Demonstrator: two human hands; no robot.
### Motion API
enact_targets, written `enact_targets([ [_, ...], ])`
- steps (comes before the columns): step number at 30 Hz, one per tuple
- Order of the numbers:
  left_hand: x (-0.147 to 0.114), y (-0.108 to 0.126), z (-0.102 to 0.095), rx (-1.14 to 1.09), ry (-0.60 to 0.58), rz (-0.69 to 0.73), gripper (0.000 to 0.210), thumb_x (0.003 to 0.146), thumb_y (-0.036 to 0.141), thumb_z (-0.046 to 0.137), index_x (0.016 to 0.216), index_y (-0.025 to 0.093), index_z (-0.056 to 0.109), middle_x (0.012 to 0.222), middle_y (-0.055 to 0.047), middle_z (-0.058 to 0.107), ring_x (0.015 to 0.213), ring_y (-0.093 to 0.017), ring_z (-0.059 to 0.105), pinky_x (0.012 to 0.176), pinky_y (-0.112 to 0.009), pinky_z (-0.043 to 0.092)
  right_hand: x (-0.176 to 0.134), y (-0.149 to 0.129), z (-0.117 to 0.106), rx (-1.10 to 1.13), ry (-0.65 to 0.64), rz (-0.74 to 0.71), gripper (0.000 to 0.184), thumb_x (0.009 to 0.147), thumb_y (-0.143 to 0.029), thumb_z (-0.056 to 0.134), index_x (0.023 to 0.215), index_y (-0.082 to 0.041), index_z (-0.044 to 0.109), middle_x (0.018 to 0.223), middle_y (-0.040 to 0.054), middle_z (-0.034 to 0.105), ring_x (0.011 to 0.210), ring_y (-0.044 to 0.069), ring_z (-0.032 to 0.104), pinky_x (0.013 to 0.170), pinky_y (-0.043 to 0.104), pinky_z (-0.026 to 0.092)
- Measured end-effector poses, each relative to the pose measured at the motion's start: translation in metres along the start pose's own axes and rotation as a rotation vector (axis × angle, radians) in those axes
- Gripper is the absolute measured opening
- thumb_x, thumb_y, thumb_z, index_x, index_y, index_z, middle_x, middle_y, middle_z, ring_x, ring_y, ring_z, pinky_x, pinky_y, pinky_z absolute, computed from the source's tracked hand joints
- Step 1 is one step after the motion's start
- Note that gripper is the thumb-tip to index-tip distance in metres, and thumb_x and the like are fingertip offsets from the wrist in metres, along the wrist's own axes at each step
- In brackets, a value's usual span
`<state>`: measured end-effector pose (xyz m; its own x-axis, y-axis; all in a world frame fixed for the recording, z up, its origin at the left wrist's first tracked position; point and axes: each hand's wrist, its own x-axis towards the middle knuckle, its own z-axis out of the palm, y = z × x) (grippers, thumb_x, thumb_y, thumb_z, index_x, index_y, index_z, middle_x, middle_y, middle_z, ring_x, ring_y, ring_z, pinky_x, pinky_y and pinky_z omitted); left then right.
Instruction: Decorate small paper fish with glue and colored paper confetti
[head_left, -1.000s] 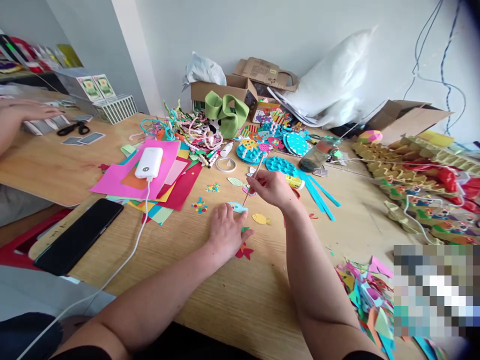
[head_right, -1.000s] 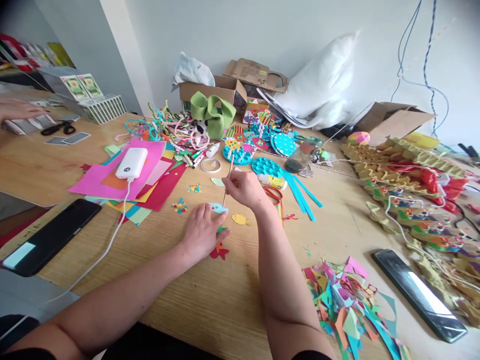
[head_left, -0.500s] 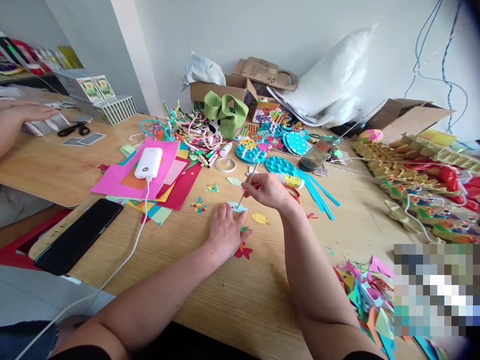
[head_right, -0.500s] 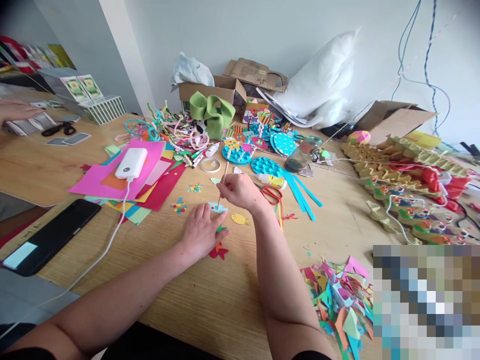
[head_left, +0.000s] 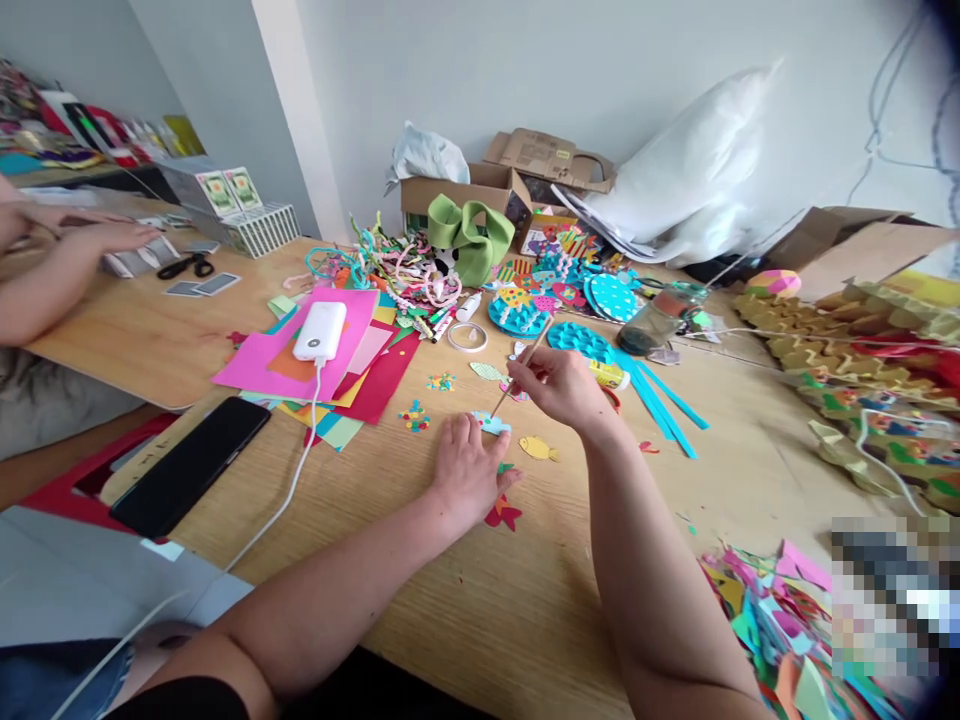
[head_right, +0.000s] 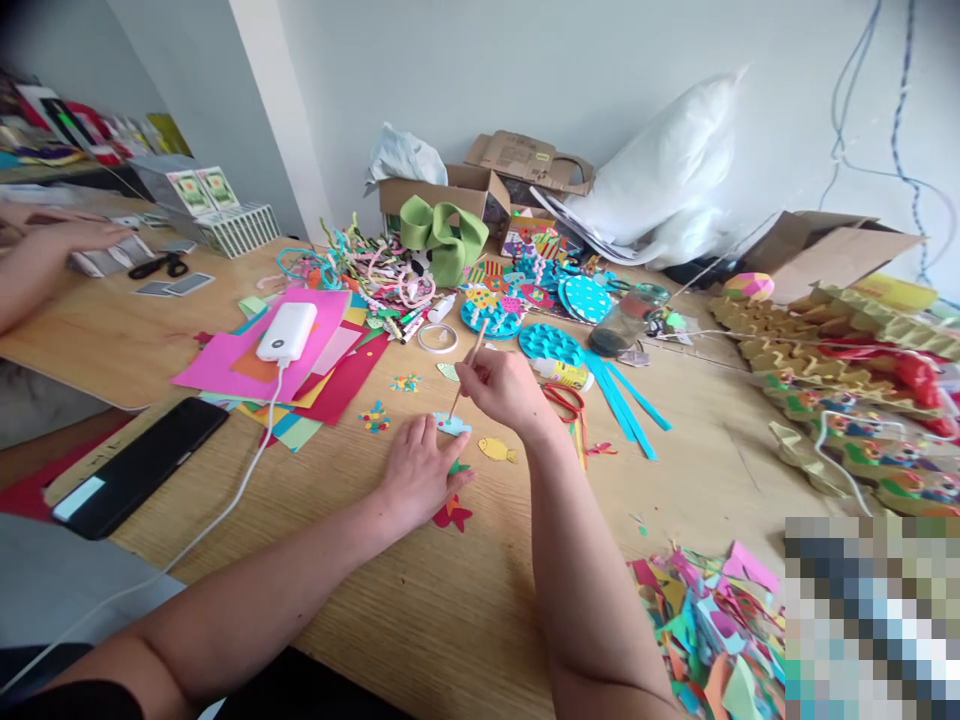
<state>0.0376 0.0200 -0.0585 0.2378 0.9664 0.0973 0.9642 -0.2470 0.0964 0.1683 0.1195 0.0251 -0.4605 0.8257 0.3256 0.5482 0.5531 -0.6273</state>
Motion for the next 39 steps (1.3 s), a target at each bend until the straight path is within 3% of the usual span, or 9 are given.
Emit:
enact_targets([
  [11, 0.000, -0.001, 0.002, 0.004, 0.015, 0.019, 0.058, 0.092, 0.058, 0.048, 0.140, 0.026, 0.052, 0.132, -0.018, 0.050, 0.124, -0.037, 0.041, 0.106, -0.052, 0.031, 0.002, -0.004, 0.004, -0.151, -0.049, 0.036, 0.028, 0.087, -0.027, 0.051, 0.064, -0.018, 0.063, 0.059, 0.0040, 0.070, 0.055, 0.015, 0.064, 0.056, 0.025, 0.043],
  [27, -0.001, -0.001, 0.000, -0.010, 0.024, 0.017, 0.056, 0.092, 0.059, 0.047, 0.139, 0.028, 0.053, 0.131, -0.017, 0.052, 0.123, -0.036, 0.040, 0.105, -0.052, 0.031, 0.002, 0.001, 0.007, -0.110, -0.061, 0.045, 0.027, 0.087, -0.028, 0.053, 0.063, -0.019, 0.061, 0.058, 0.0023, 0.070, 0.054, 0.015, 0.063, 0.056, 0.025, 0.045],
  [31, 0.000, 0.000, 0.001, -0.012, -0.004, -0.002, 0.059, 0.090, 0.062, 0.048, 0.139, 0.028, 0.053, 0.134, -0.017, 0.051, 0.125, -0.037, 0.039, 0.106, -0.053, 0.029, 0.002, -0.006, 0.007, -0.043, 0.082, 0.056, 0.030, 0.089, -0.033, 0.052, 0.064, -0.020, 0.060, 0.061, 0.0039, 0.071, 0.055, 0.016, 0.064, 0.055, 0.026, 0.044],
  [34, 0.001, 0.001, 0.001, -0.023, -0.018, -0.002, 0.062, 0.090, 0.064, 0.046, 0.140, 0.029, 0.051, 0.136, -0.017, 0.050, 0.127, -0.037, 0.038, 0.107, -0.054, 0.028, 0.002, -0.018, 0.018, 0.066, 0.225, 0.047, 0.029, 0.093, -0.041, 0.050, 0.075, -0.020, 0.061, 0.067, 0.0051, 0.072, 0.059, 0.018, 0.066, 0.057, 0.026, 0.046],
  [39, 0.001, 0.001, -0.001, -0.046, -0.031, -0.007, 0.058, 0.091, 0.061, 0.048, 0.131, 0.022, 0.060, 0.135, -0.019, 0.052, 0.129, -0.038, 0.039, 0.108, -0.055, 0.029, 0.011, -0.040, 0.055, 0.028, 0.161, -0.058, 0.026, 0.096, -0.036, 0.045, 0.077, -0.022, 0.055, 0.071, 0.0047, 0.070, 0.066, 0.018, 0.065, 0.063, 0.027, 0.045],
])
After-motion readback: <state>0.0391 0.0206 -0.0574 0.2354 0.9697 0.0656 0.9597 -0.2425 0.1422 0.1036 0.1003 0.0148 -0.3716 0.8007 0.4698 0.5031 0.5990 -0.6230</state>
